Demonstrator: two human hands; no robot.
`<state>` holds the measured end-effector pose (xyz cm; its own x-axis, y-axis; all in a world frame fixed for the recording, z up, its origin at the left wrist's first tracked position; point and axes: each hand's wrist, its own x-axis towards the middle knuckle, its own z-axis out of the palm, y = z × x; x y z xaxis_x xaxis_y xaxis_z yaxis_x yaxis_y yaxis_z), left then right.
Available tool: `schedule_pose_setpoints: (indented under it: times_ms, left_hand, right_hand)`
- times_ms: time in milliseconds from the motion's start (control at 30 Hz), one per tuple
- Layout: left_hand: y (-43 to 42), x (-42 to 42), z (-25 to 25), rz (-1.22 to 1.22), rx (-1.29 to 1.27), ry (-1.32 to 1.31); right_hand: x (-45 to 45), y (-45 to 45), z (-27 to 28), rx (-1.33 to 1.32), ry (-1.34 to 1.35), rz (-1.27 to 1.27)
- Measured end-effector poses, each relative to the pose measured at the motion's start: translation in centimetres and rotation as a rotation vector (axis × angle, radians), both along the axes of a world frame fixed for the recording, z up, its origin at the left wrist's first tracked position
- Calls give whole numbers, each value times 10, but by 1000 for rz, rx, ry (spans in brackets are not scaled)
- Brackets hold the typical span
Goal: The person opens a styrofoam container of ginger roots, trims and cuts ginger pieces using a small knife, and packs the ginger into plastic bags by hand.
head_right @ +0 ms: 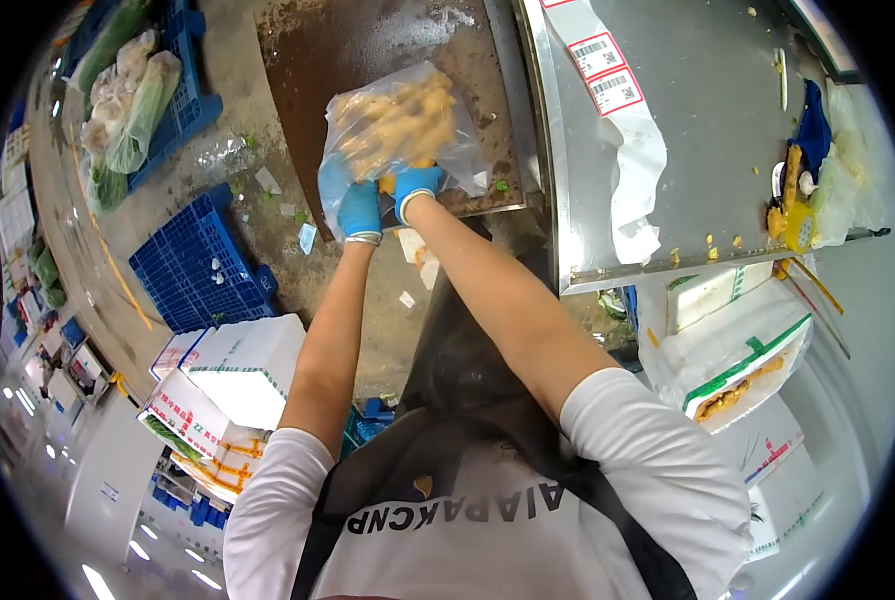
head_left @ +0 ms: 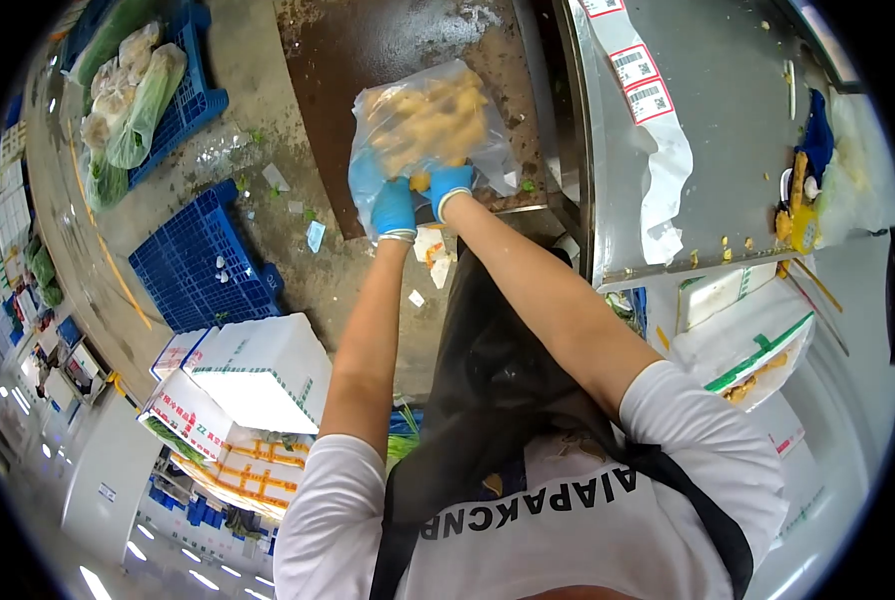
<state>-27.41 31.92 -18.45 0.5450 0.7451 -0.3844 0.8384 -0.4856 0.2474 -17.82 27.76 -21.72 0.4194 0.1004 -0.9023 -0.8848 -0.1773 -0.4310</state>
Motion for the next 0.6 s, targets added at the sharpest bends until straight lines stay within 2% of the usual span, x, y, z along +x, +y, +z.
schedule_pose_setpoints:
  times_ms: [67, 100, 133, 167, 200, 267, 300, 367, 400, 433, 467, 567, 600]
  left_hand:
    - [2, -4, -12, 343, -318, -205]
    - [5, -4, -20, 515, -474, -309]
    - [6, -5, -24, 689, -628, -415]
    - [5, 0, -12, 746, -735, -575]
    - [7, 5, -7, 735, -789, -602]
    - [14, 14, -2, 711, -898, -655]
    - [19, 20, 5, 686, -898, -575]
    - [29, 32, 14, 637, -893, -417]
    - [29, 34, 12, 680, -893, -435]
    - [26, 34, 5, 721, -892, -452]
    - [24, 34, -3, 761, -891, -466]
    - [6, 42, -26, 1095, -1032, -887]
    - [3, 43, -29, 1041, -899, -750]
  right_hand:
    - [-1, -9, -16, 35, 8, -9]
    - [-4, -12, -31, 64, -79, 9]
    - [-3, -12, -25, 27, -90, 26]
    - [2, -10, -10, -9, -102, 43]
    - [8, -8, 7, -44, -115, 59]
    - [29, -17, 38, -260, -393, 622]
    - [40, -19, 52, -367, -529, 908]
    - [59, -11, 76, -413, -740, 959]
    - [65, -9, 81, -434, -848, 981]
    - [70, -6, 56, -437, -891, 1098]
    - [78, 1, 45, -426, -859, 1150]
    - [88, 10, 49, -338, -761, 1265]
    - [86, 10, 49, -333, -719, 1236]
